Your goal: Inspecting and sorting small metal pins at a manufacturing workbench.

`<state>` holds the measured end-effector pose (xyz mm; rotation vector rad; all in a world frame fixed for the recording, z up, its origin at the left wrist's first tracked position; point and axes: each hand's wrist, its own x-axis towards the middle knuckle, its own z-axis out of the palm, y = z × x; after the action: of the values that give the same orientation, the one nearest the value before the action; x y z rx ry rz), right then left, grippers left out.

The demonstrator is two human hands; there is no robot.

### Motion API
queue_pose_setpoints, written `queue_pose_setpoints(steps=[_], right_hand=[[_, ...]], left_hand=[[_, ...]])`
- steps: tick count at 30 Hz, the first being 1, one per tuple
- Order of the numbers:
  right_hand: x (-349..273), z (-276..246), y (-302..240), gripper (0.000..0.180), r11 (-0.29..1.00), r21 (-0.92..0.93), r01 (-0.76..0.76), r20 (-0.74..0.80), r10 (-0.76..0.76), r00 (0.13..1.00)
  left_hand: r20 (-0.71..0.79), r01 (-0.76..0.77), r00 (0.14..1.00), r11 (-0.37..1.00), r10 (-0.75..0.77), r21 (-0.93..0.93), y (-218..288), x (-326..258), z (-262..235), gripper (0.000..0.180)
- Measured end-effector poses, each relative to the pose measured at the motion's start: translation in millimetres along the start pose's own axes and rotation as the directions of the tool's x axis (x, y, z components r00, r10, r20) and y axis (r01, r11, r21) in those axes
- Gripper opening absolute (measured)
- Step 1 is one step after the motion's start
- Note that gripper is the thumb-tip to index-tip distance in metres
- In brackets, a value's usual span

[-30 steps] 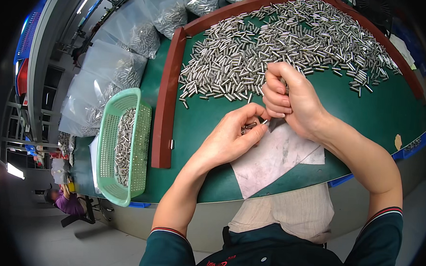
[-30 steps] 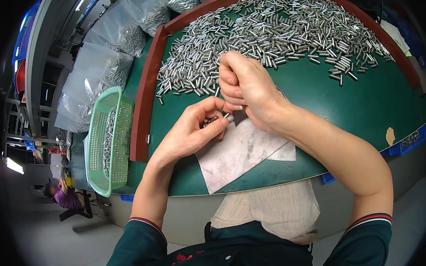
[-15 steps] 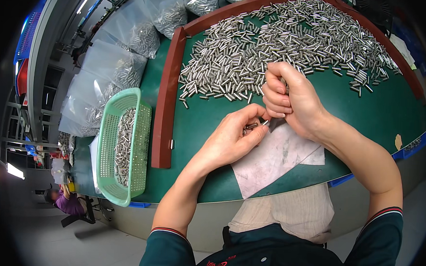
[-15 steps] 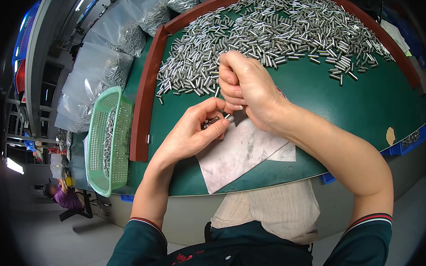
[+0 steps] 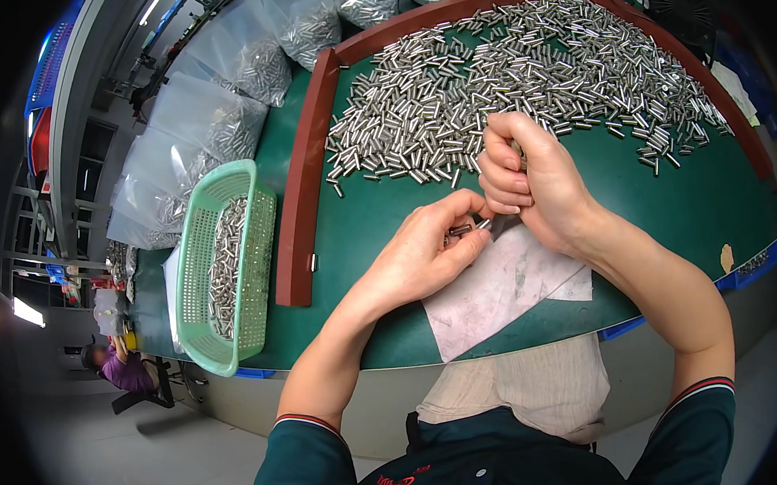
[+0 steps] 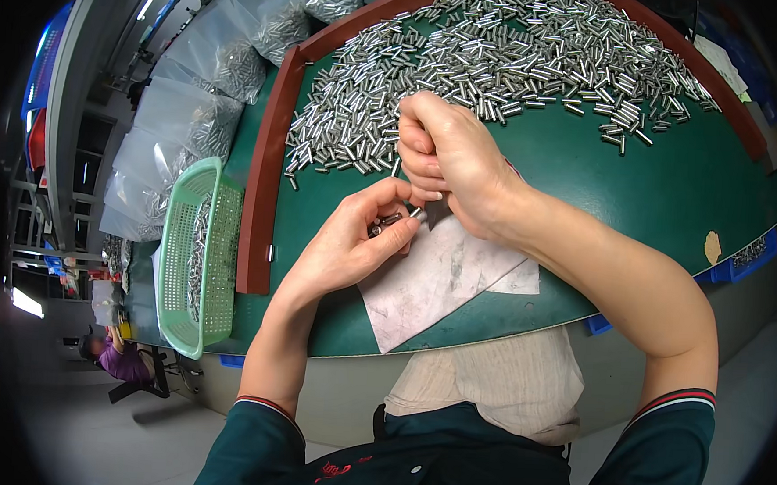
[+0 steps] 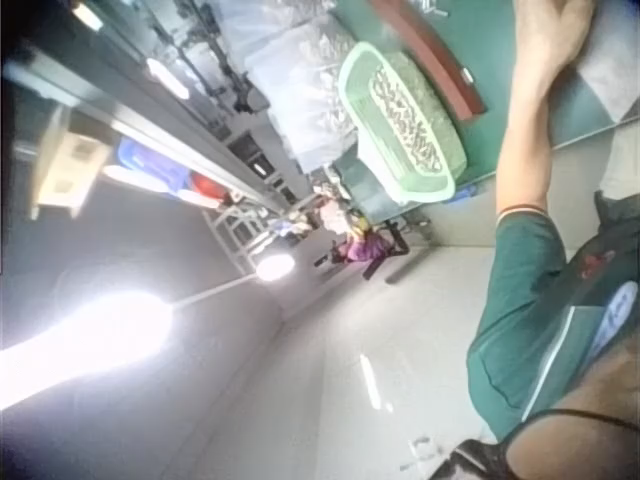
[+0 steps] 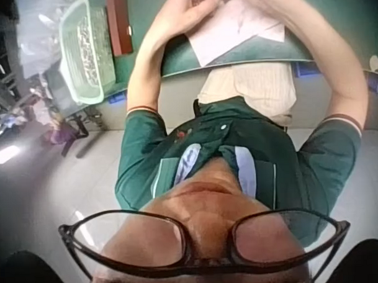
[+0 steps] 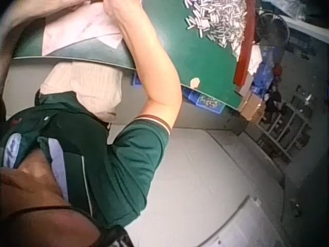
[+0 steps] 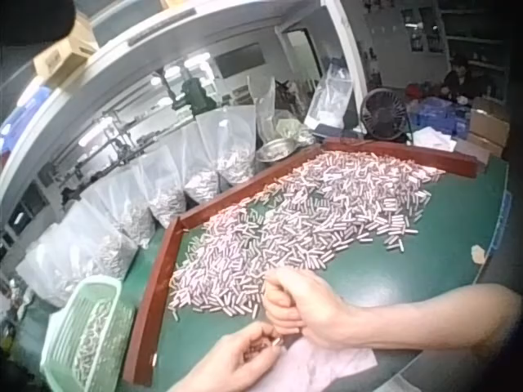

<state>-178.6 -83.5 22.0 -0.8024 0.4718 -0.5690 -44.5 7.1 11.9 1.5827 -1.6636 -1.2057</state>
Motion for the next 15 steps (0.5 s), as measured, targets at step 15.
queue_pose_setpoints(steps=[15], right_hand=[[1.6,-4.6,1.0,0.032,1.0,0.001,0.002,0.029,-0.002,1.0]], left_hand=[[0.001,-0.015,1.0,1.0,0.015,0.012,-1.2,0.0,0.9,0.02]])
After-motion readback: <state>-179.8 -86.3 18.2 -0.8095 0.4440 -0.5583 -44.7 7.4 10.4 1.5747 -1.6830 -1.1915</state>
